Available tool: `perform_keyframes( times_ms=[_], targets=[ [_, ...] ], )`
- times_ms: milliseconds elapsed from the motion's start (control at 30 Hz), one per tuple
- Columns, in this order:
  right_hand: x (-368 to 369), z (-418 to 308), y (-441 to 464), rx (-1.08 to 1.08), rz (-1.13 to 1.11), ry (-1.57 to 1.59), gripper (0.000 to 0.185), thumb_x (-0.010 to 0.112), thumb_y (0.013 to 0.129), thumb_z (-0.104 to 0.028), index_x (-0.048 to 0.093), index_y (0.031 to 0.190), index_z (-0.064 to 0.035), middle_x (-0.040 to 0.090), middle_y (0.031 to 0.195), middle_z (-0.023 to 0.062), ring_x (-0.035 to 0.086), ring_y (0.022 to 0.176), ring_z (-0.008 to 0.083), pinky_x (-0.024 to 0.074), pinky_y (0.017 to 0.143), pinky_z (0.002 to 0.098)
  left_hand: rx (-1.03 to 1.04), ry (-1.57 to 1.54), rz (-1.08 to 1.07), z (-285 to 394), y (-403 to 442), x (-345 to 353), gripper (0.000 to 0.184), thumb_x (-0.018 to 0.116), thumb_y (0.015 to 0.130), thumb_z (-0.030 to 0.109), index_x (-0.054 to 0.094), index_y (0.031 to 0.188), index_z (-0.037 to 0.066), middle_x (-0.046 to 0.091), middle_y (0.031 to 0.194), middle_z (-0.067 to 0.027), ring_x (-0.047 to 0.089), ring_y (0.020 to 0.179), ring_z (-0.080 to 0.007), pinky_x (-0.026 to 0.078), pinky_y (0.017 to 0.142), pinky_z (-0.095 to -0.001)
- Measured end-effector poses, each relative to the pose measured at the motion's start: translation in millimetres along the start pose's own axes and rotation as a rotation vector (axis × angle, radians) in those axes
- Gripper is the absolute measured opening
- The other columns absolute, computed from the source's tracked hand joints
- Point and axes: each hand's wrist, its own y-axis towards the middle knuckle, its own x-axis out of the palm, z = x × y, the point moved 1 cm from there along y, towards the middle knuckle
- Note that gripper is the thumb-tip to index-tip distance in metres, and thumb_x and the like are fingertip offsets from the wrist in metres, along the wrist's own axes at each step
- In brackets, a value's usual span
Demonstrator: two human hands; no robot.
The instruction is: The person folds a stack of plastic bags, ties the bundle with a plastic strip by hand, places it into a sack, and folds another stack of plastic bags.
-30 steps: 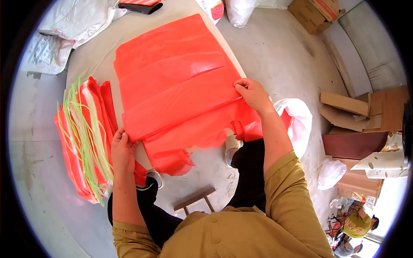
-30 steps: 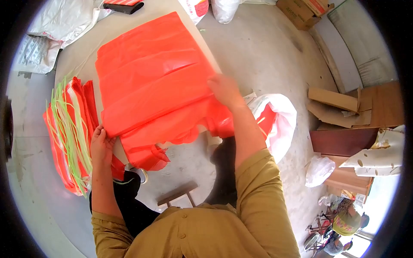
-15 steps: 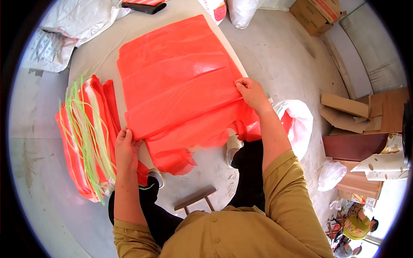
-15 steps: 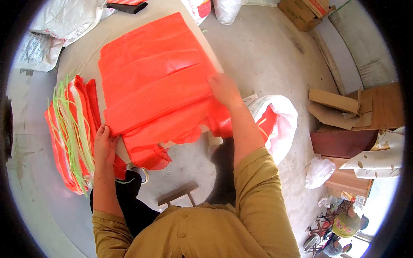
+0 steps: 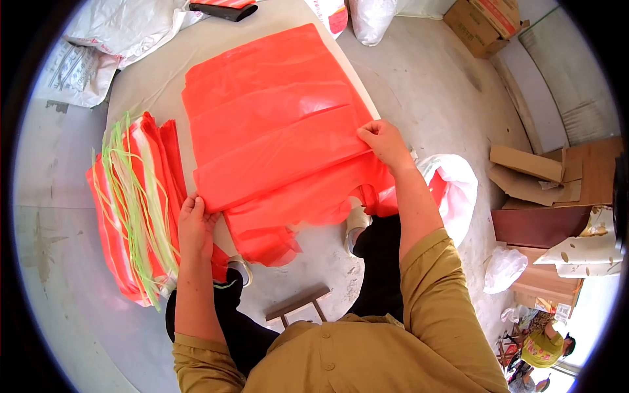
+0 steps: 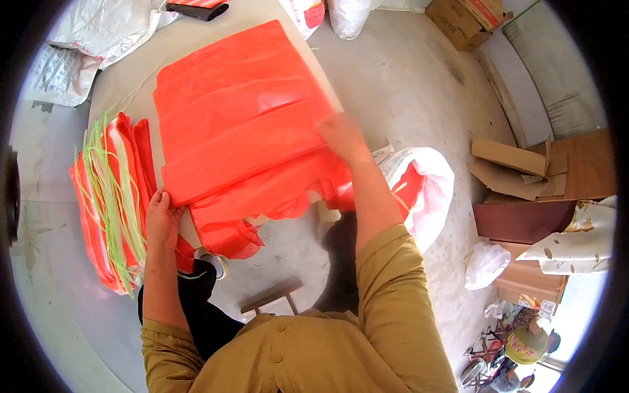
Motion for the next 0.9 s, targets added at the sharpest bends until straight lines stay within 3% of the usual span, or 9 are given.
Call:
perform_keyframes(
  times_ms=[100,200,300,367,567,900],
  targets=[
    [3,6,3,0.022,0.021,-0.001,0.034,0.06,0.089,-0.022,0.053,0.067,0.0036,0.048,0.06,0.0129,0.046,0.059,0.0211,0.0397,0.06,0.0419,0.001,-0.015,-0.006,1,-1,0,0.024,0.046,0.11,0.02,0.058,0.126,0.006,0.068,0.118,-0.0056,0.066,0.103,-0.0171,0.053,0.091,-0.0345],
    [-1,15,11,0.062,-0.05,-0.202,0.021,0.066,0.094,-0.02,0.067,0.093,0.001,0.064,0.086,0.0036,0.056,0.08,0.0117,0.0479,0.074,0.0303,-0.002,-0.051,-0.006,3,-4,5,0.025,0.045,0.11,0.018,0.058,0.126,0.005,0.067,0.12,-0.0071,0.066,0.106,-0.0191,0.053,0.093,-0.0361],
    [-2,-3,1,0.066,0.001,-0.135,0.022,0.064,0.095,-0.02,0.065,0.091,0.0012,0.062,0.082,0.0038,0.055,0.077,0.0118,0.0469,0.071,0.0306,0.005,-0.084,0.0,5,-8,8,0.026,0.044,0.109,0.017,0.057,0.127,0.004,0.066,0.122,-0.0086,0.066,0.109,-0.0205,0.053,0.095,-0.0376],
    [1,3,3,-0.075,0.073,-0.142,0.028,0.059,0.093,-0.021,0.058,0.079,0.0027,0.057,0.073,0.0131,0.05,0.067,0.018,0.0438,0.064,0.038,0.001,-0.075,0.018,8,-10,10,0.026,0.044,0.109,0.017,0.057,0.127,0.003,0.066,0.122,-0.0093,0.066,0.109,-0.0208,0.053,0.095,-0.0383],
    [-2,-7,-1,0.02,0.076,-0.093,0.02,0.06,0.096,-0.018,0.064,0.092,0.0013,0.059,0.078,0.0046,0.05,0.072,0.0132,0.0448,0.067,0.031,-0.018,-0.021,0.033,13,-11,14,0.026,0.044,0.109,0.016,0.058,0.125,0.001,0.067,0.118,-0.0094,0.065,0.107,-0.0197,0.053,0.094,-0.0382],
    [-2,-12,-3,0.016,0.105,-0.087,0.021,0.06,0.097,-0.017,0.066,0.095,0.0028,0.059,0.077,0.0029,0.05,0.073,0.0113,0.0446,0.067,0.0297,-0.029,-0.025,0.005,16,-12,13,0.024,0.046,0.108,0.016,0.059,0.124,0.003,0.068,0.116,-0.0057,0.065,0.101,-0.0158,0.052,0.09,-0.0332]
  ],
)
